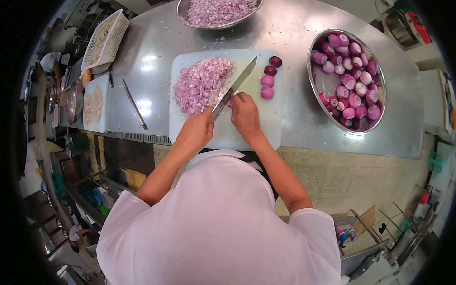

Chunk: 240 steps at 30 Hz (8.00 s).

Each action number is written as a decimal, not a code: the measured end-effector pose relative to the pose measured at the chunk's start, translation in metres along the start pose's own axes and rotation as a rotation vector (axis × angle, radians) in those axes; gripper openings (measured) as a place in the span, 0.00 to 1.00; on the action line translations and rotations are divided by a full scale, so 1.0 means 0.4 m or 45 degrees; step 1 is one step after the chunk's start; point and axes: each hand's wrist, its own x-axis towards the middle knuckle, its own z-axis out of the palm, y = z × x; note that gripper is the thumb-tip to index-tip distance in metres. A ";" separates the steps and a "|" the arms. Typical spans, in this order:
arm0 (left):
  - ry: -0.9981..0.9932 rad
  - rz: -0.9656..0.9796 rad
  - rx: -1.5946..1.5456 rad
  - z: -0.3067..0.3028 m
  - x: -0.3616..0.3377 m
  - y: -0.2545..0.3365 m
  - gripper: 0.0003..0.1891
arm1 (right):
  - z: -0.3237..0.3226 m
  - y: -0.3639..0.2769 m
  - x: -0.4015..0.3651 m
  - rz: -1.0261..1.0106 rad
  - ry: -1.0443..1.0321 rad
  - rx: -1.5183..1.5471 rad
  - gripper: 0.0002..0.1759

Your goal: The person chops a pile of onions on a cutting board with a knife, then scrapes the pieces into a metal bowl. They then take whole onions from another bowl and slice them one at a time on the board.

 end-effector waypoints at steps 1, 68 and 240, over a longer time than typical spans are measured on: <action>-0.024 -0.039 -0.012 -0.017 -0.011 0.008 0.10 | -0.001 -0.006 0.000 0.007 -0.002 0.006 0.07; 0.101 -0.217 -0.084 0.076 0.026 -0.032 0.13 | -0.018 -0.004 0.033 0.002 -0.275 -0.232 0.04; -0.103 -0.078 0.139 0.075 -0.123 -0.041 0.15 | -0.022 0.042 -0.031 -0.166 0.056 -0.167 0.08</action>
